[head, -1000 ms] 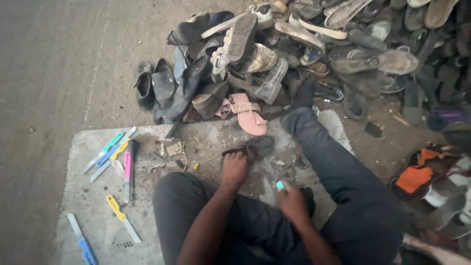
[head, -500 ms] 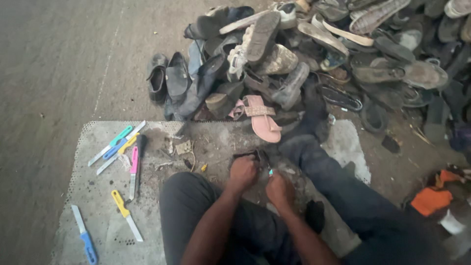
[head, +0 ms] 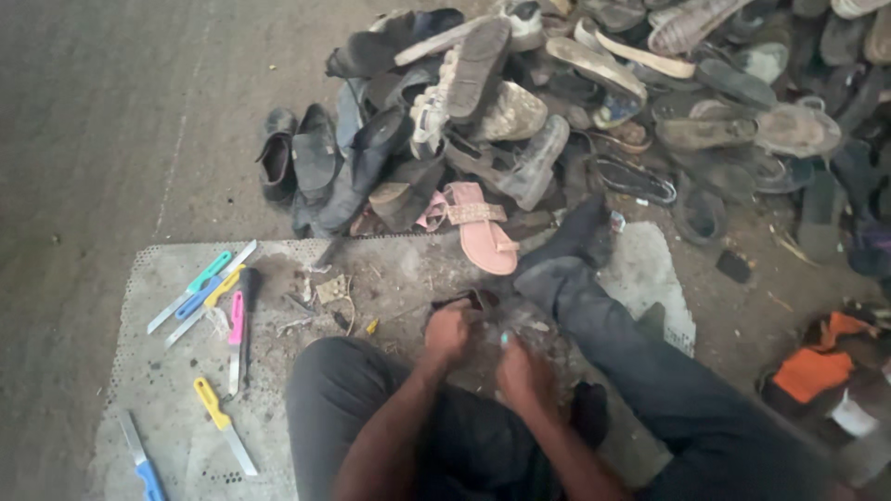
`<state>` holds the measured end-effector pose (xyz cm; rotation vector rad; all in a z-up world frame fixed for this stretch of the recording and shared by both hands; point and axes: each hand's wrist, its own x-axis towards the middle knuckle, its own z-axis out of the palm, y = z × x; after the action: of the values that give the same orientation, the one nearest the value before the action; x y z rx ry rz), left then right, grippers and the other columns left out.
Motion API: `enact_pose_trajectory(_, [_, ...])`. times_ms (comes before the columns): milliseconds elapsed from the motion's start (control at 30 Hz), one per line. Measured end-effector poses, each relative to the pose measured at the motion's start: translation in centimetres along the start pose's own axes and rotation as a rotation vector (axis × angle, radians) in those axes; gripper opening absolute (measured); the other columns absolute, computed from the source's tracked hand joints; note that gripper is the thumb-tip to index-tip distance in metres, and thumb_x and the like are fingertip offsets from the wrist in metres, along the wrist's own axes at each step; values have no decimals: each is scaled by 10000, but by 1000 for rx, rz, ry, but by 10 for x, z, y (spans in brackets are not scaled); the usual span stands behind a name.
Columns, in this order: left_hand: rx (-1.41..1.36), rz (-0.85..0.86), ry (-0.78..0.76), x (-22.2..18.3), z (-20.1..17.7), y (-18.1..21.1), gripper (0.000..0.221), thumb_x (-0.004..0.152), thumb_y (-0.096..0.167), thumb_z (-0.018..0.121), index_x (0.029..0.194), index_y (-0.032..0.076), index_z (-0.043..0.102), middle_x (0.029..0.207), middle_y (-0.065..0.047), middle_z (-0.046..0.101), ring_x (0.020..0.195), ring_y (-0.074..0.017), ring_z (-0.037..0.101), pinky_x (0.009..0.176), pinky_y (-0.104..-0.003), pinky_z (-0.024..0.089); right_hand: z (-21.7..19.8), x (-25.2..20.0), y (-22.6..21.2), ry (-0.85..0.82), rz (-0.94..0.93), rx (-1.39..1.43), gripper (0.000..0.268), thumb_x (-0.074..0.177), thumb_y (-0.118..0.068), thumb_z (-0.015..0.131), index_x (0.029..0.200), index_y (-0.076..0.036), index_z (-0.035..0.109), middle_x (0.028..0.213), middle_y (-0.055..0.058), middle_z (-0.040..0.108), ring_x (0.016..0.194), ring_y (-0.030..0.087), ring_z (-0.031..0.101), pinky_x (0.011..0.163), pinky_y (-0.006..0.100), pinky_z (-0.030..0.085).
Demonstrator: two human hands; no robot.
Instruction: The person uses a utility knife to scrape and cut away worn parts from a used shoe while sitting on a mat near a pile of footwear. The person rotates the shoe by hand to reach different edges of the sole.
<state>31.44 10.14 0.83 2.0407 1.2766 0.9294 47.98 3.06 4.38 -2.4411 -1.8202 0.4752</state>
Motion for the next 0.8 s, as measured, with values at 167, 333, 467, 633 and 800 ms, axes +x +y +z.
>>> enact_pose_trajectory(167, [-17,-34,19,7,7,-9,204,773,253,752,931,125,773,977,-133,713,907,-389,679,754,-486,534,15,7,9,-20,-81,52,368,924,-197,551,1270,-123,650,1087,226,719,1027,460,674,888,543,529])
enact_pose_trajectory(333, [-127,-61,36,8,16,-20,232,778,250,761,972,124,788,977,-155,722,912,-391,688,777,-482,537,38,1,23,-10,28,277,316,946,-234,586,1215,-94,676,1070,236,718,1002,458,671,856,518,525])
enact_pose_trajectory(467, [-151,-125,-45,7,15,-28,233,778,244,759,963,107,796,936,-174,723,898,-389,689,776,-474,532,73,50,21,-10,22,596,314,991,-286,598,1142,-35,711,1037,251,731,954,459,687,819,489,533])
enact_pose_trajectory(633, [-294,-120,41,11,10,-28,255,784,234,745,1000,104,784,946,-164,749,888,-361,720,790,-440,555,95,15,26,-104,183,762,236,987,-240,594,1059,-55,721,859,180,659,765,337,606,660,432,460])
enact_pose_trajectory(800, [-246,-156,31,6,9,-21,239,804,244,734,997,120,798,971,-148,764,912,-343,733,795,-427,563,114,24,26,-246,354,1412,159,1000,-238,584,1038,-132,696,716,44,575,544,179,492,478,350,383])
